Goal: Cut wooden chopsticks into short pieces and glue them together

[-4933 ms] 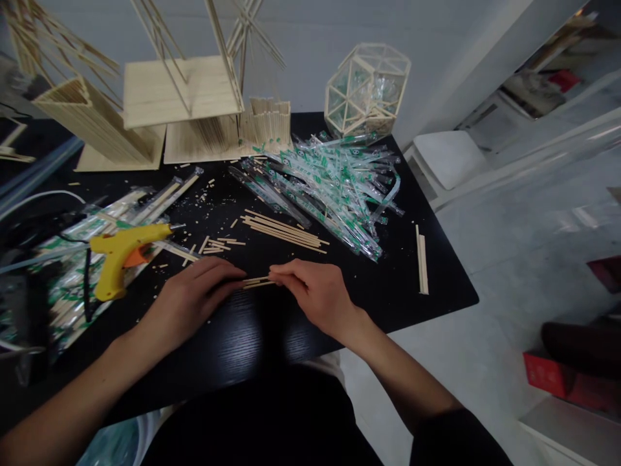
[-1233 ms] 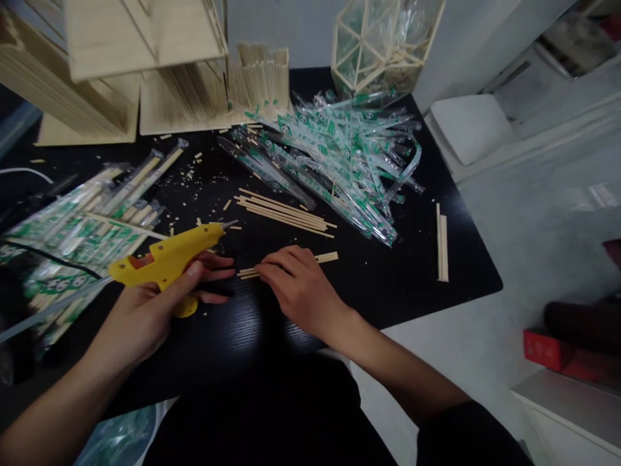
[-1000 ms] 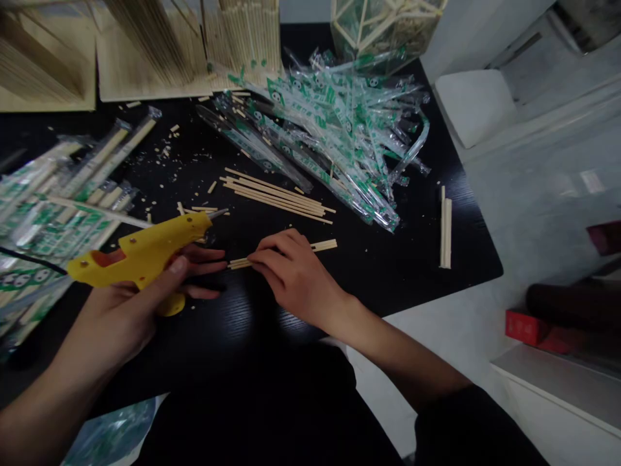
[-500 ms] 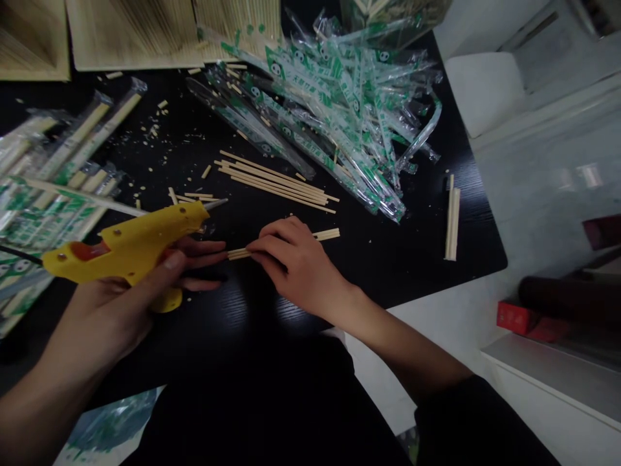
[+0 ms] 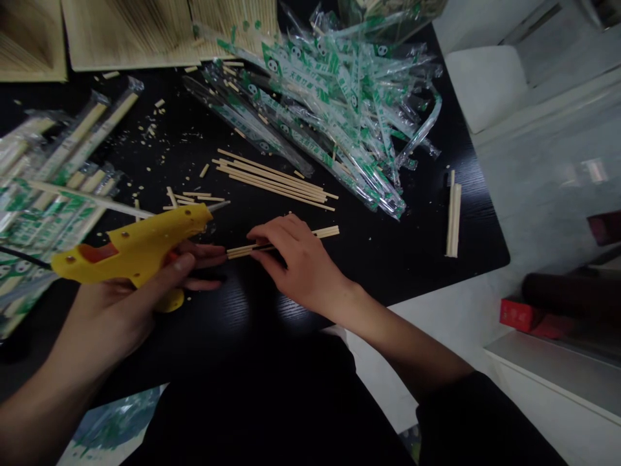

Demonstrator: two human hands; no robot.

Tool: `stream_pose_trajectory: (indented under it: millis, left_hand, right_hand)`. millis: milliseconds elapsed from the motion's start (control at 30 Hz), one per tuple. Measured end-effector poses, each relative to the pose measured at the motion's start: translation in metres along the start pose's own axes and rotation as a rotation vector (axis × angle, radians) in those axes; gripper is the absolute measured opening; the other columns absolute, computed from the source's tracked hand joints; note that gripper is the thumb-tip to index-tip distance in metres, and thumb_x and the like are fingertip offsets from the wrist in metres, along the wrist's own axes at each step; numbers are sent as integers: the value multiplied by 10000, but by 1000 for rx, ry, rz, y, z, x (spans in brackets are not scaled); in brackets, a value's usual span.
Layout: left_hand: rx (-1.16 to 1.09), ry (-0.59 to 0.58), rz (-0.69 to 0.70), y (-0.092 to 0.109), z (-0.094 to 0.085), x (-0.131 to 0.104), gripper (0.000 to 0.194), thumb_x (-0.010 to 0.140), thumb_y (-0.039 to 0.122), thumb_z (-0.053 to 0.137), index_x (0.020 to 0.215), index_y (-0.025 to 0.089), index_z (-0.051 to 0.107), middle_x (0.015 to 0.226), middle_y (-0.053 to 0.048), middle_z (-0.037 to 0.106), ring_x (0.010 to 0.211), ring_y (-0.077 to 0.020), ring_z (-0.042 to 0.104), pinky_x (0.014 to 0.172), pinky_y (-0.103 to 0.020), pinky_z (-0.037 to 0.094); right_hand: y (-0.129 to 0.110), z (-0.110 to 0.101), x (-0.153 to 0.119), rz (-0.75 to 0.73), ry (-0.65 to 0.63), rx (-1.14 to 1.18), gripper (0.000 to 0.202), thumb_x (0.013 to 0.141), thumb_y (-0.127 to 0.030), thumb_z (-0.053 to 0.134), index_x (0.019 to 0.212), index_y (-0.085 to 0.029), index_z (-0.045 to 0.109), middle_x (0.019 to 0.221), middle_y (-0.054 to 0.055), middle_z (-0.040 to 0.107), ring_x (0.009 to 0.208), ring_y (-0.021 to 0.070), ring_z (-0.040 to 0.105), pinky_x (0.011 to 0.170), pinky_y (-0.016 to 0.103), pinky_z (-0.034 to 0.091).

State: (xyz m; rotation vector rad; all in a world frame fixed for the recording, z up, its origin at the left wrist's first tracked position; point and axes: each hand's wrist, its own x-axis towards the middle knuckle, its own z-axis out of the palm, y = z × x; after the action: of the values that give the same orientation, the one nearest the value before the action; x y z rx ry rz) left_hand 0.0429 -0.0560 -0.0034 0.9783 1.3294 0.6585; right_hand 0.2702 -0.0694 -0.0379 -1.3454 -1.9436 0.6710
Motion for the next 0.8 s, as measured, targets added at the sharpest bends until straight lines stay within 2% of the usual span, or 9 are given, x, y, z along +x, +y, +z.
stream_pose_trajectory:
  millis: [133,333,400,500,567,667,800]
  left_hand:
    - [-12,1,5,-3,-1,2,299,838,439,775,1056,237,738,1145,-53,785,1005,-281,766,802,-349,681]
    - [13,-19,8,-1,-1,3,341,841,458,767,1088,226,738,1155,-68,779,1047,-280,750,807,-344,672]
    - [81,-25,17,3,-5,4,346,846,482,751,1051,202,746,1097,-82,787,930,-252,767,751,-321,667]
    - [285,-58,101,12,-20,5,379,847,553,717,898,177,736,819,-64,767,577,-167,690,537,-262,599]
    - [418,-77,161,16,-35,5,438,863,619,656,896,188,729,686,-34,712,463,-138,611,439,-243,524]
    - [536,-114,150,15,-55,3,475,911,648,554,843,209,723,632,-27,681,435,-143,590,419,-247,499]
    - [668,-138,94,4,-71,0,434,896,626,581,824,223,722,645,-27,695,483,-160,617,471,-255,523]
  right_hand:
    - [-2,-1,0,60,-8,21,215,929,-156,686,1125,-208,613,989,42,720,923,211,689,908,389,527]
    - [-3,0,0,79,-16,25,172,940,-181,672,1096,-215,609,997,49,714,931,218,689,889,392,531]
    - [-2,0,0,71,-11,31,156,949,-188,661,1094,-218,613,1013,53,716,935,220,692,907,409,531]
    - [-1,0,-1,62,-8,50,143,957,-192,652,1090,-222,611,1028,51,715,919,213,696,922,418,532]
    - [0,0,-1,56,-8,59,144,955,-188,655,1087,-221,606,1018,48,711,917,210,693,916,410,535]
    - [0,0,-1,39,-6,68,157,946,-171,656,1084,-218,599,996,43,704,917,206,685,901,395,538]
    - [0,-1,-1,24,-4,88,162,949,-142,611,1091,-216,590,988,38,696,917,198,682,917,396,530]
